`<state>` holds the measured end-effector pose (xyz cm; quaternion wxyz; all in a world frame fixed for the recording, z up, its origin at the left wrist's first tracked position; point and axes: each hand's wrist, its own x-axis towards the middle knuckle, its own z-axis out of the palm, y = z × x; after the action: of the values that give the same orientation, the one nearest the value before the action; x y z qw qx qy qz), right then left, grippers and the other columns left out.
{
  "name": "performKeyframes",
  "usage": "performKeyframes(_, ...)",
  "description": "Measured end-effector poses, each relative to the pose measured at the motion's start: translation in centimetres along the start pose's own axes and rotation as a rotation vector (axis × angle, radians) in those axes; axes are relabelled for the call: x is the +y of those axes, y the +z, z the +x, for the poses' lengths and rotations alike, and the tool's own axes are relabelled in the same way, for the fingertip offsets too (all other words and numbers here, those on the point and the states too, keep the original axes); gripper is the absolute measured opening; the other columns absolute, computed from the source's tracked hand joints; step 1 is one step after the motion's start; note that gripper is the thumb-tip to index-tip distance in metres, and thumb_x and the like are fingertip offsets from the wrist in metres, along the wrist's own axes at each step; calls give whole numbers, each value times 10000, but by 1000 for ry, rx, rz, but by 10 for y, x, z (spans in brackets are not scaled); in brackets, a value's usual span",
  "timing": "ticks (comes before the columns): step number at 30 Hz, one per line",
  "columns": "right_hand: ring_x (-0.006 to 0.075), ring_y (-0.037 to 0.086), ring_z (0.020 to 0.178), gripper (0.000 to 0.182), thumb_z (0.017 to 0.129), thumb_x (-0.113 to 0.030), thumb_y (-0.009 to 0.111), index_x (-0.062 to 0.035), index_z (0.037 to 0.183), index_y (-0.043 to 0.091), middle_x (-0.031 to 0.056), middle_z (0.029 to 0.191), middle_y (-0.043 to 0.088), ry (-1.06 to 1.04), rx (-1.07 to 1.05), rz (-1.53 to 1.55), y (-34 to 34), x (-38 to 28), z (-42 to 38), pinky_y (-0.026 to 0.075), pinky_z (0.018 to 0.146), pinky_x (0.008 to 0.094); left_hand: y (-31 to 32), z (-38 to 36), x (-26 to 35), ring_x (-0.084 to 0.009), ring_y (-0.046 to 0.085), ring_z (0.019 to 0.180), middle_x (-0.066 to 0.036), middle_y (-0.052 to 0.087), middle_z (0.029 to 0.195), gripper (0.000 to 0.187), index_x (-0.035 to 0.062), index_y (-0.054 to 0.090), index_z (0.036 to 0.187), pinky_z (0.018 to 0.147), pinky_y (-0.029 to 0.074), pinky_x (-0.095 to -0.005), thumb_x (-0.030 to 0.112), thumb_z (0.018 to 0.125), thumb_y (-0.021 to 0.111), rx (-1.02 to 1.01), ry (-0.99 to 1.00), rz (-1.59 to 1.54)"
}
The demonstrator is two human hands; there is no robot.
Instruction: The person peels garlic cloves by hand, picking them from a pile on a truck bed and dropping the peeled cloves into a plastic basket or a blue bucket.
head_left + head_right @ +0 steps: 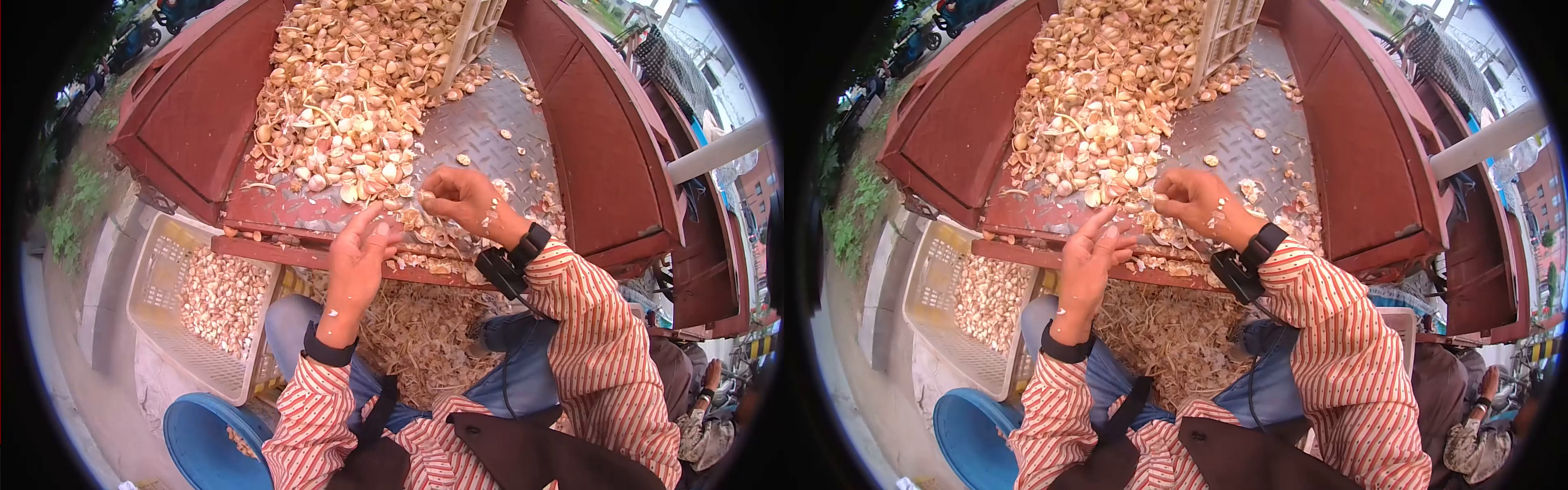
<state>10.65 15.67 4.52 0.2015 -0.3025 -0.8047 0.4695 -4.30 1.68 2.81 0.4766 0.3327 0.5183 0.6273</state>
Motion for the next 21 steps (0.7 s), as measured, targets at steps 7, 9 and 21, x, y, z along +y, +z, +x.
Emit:
performKeyframes(7,141,580,704,196,797,-137,661,-41,964,624,62,767,568,-139,54,29,17,-15,-37,454,593,268,20,-4,-25,-120,614,795,-81,615,1003,325,-40,487,1207,687,523,-213,111,920,509,-123,-118,-607)
performKeyframes(9,202,583,709,208,793,-163,654,-40,957,614,88,770,571,-252,23,-123,14,-23,-42,455,588,296,19,-8,-28,-93,599,743,-62,626,948,298,-38,519,1173,648,510,-195,111,915,520,-88,-59,-515)
performKeyframes(21,354,573,671,232,836,-240,536,-14,787,510,173,687,562,-221,198,-351,20,-11,-46,450,559,444,44,-30,-22,-72,571,649,-34,628,842,187,-11,600,1032,585,481,-186,111,896,560,63,229,30)
